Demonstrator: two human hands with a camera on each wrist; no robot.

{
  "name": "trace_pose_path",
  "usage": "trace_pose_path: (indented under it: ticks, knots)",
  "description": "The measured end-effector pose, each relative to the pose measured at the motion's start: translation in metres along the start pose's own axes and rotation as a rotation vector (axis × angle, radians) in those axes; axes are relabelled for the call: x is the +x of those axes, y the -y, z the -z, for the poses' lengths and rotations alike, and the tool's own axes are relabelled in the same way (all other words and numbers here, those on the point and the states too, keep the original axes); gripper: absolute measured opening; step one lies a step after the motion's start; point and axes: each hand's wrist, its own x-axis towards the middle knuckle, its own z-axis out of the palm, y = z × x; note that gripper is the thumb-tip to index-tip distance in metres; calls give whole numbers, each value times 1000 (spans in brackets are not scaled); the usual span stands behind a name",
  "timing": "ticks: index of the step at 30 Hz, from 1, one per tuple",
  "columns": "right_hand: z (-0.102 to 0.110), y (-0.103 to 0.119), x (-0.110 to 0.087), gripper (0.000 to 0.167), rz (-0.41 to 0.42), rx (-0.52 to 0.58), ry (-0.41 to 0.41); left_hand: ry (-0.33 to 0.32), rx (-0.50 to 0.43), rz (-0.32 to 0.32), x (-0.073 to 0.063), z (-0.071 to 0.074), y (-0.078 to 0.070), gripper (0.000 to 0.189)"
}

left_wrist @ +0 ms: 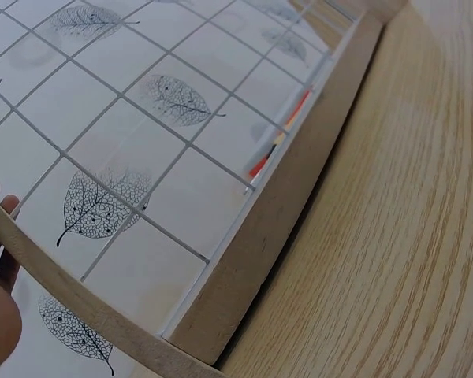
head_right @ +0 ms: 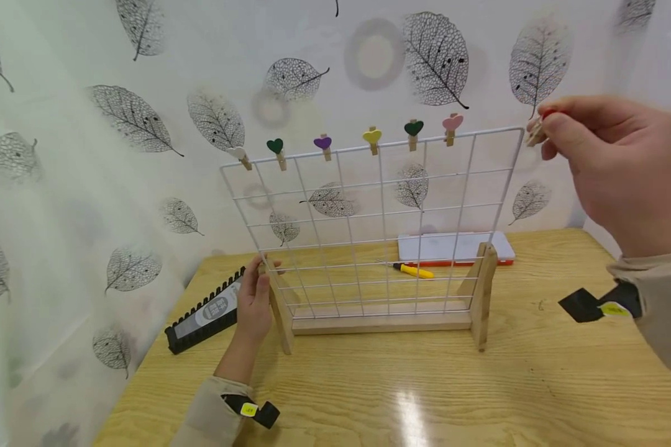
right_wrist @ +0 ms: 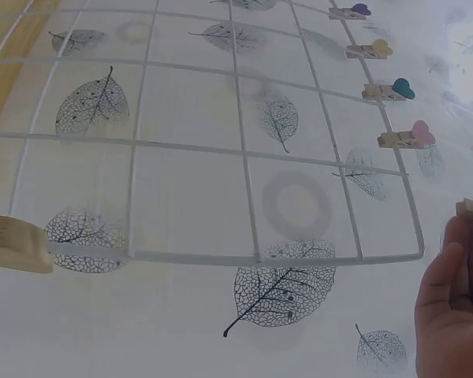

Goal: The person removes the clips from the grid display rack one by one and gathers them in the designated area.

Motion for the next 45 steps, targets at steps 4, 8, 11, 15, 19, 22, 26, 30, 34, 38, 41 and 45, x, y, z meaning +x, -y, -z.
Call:
trace_pose_path:
  ticks: [4, 8, 11, 15, 19, 22, 26, 30, 34, 38, 41, 45]
  knots:
    - [7, 0, -22, 24, -57, 0, 106, -7, -5, 8, -1, -1, 1, 37]
    - [10, -2, -46, 28, -147, -38, 174, -14, -1, -14, 0, -1, 2, 38]
    - [9, -5, -67, 30, -229, -151, 160, -15, 1, -32, 2, -1, 2, 38]
    - [4, -10, -98, 29, -398, -494, 137, -10, -1, -49, 1, -2, 3, 40]
    - [-1, -23, -123, 23, -554, -768, 218, -13, -2, -48, -2, 1, 4, 39]
    - [-1, -37, -142, 19, -650, -785, 285, -15, -15, -38, -3, 2, 5, 38]
    - [3, -57, -168, 16, -743, -725, 409, -9, -37, -31, -2, 2, 4, 38]
    - [7, -77, -192, 17, -796, -647, 541, 6, -37, -26, 0, 1, 5, 38]
    - [7, -89, -208, 21, -890, -598, 565, 5, -18, -18, 2, -1, 4, 37]
    - [4, -96, -214, 18, -946, -608, 572, -15, 14, -6, 1, -1, 3, 37]
    - [3, -99, -217, 15, -956, -634, 593, -16, 13, -6, 0, -1, 4, 37]
    - [4, -104, -220, 14, -990, -626, 599, -11, 6, -3, 1, -1, 4, 36]
